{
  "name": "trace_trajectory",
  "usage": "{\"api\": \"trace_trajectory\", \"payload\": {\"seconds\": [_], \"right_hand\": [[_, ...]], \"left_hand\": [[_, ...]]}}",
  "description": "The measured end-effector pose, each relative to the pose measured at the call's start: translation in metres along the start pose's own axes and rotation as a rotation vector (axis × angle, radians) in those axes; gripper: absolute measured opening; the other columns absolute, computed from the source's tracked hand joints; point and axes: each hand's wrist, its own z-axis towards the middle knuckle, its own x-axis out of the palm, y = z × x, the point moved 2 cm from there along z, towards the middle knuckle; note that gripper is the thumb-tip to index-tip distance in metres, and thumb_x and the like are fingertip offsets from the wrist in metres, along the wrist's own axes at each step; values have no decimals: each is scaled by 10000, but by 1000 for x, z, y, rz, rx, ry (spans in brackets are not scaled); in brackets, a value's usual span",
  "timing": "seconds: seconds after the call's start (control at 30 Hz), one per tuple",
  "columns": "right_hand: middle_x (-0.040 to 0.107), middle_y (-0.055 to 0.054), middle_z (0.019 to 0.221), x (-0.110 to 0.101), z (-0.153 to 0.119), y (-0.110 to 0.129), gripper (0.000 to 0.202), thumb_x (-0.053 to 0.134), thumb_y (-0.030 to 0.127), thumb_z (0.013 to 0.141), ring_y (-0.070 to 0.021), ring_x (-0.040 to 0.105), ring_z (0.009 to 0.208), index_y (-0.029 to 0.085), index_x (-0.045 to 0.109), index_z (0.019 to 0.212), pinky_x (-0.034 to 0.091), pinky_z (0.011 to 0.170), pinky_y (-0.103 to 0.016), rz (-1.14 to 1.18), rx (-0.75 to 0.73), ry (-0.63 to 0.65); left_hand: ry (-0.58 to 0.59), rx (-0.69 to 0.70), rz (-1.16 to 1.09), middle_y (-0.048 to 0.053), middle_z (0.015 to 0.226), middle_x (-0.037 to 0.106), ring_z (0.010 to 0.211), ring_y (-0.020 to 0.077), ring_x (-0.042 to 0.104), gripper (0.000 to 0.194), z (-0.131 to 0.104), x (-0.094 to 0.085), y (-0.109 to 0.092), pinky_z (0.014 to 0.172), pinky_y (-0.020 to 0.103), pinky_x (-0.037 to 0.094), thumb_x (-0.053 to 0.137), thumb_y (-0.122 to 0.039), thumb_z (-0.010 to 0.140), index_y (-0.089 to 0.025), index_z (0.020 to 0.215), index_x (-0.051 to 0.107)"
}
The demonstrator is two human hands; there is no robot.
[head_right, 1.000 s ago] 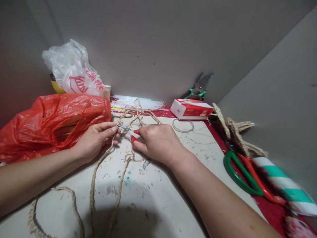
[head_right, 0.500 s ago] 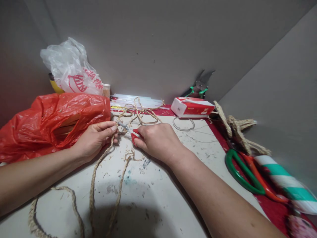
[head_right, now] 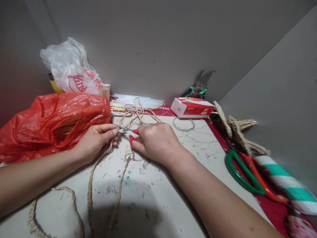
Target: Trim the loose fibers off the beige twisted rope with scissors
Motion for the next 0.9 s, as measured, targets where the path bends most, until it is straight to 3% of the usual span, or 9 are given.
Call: {"api": "trace_trajectory", "payload": {"seconds": [0.4, 0.73, 0.9], "right_hand": [[668, -48, 637, 4, 1, 0, 354, 441, 446, 845, -156, 536, 553, 195, 652, 712, 189, 527, -284, 62, 13, 53], [617, -39, 543, -1, 1, 2, 338, 479, 470, 756, -158, 504, 512, 196, 636, 635, 170, 504, -279, 98, 47, 41], [629, -32, 565, 1, 1, 0, 337, 472, 445, 796, -150, 489, 523, 202, 649, 643, 182, 512, -282, 113, 39, 60]], "left_hand": [[1, 0, -20, -10, 578, 584, 501, 81, 521, 88, 1, 0, 2, 526, 207, 397, 669, -215, 732, -134, 765, 656], [10, 9, -16, -5, 567, 585, 503, 82, 524, 104, 1, 0, 1, 527, 204, 400, 686, -224, 720, -124, 730, 658], [-5, -4, -56, -14, 560, 580, 489, 74, 514, 100, 2, 1, 1, 530, 201, 412, 691, -205, 714, -126, 765, 658]]}}
